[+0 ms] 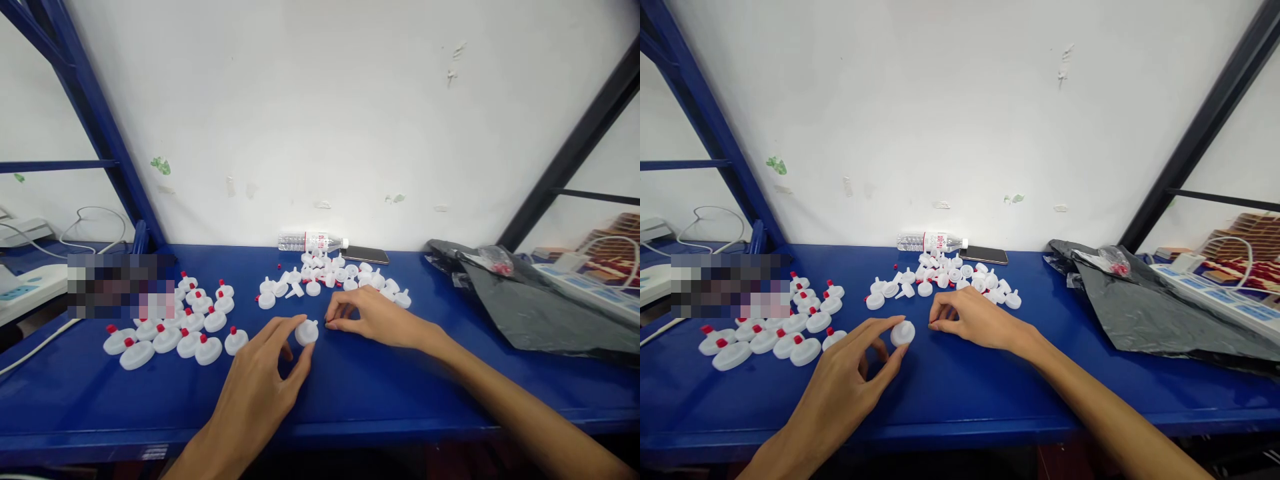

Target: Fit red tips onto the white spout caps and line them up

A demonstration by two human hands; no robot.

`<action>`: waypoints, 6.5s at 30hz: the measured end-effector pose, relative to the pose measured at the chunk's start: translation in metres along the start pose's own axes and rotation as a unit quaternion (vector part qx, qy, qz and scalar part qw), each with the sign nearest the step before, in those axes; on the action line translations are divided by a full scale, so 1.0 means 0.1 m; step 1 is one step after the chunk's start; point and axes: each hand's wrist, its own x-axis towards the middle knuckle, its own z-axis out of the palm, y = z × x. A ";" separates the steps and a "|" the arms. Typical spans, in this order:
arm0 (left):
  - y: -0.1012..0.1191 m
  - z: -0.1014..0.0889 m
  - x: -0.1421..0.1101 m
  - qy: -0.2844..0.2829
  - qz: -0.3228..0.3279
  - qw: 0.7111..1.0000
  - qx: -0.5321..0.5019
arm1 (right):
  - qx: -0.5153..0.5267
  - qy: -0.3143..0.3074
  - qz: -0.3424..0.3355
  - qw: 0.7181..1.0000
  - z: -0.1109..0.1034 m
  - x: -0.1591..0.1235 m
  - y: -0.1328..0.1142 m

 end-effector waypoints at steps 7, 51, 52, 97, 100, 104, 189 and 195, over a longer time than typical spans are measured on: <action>-0.03 0.03 -0.03 -0.030 -0.018 0.999 0.009 | 0.142 0.081 0.016 0.986 -0.08 -0.02 -0.17; 0.04 0.04 -0.12 0.032 0.100 0.994 0.029 | 0.108 -0.031 0.074 0.991 0.36 0.64 -0.26; 0.04 0.04 -0.12 0.028 0.101 0.994 0.027 | 0.073 -0.048 0.063 0.994 0.37 0.75 -0.32; 0.01 -0.04 -0.05 -0.055 -0.079 0.993 -0.072 | 0.060 -0.208 -0.067 0.974 -0.28 0.99 -0.74; 0.06 -0.04 -0.06 -0.077 -0.055 0.993 -0.072 | -0.071 -0.017 -0.091 0.993 0.01 1.14 -0.54; 0.08 -0.04 -0.09 -0.071 -0.033 0.995 -0.059 | -0.318 0.007 -0.152 0.936 0.40 1.28 -0.35; 0.02 -0.02 -0.08 -0.041 -0.104 0.991 -0.080 | -0.241 0.024 -0.026 0.970 -0.04 1.53 -0.37; -0.02 0.03 -0.10 0.107 -0.126 0.981 -0.097 | -0.115 -0.101 -0.101 0.983 -0.48 0.97 -0.64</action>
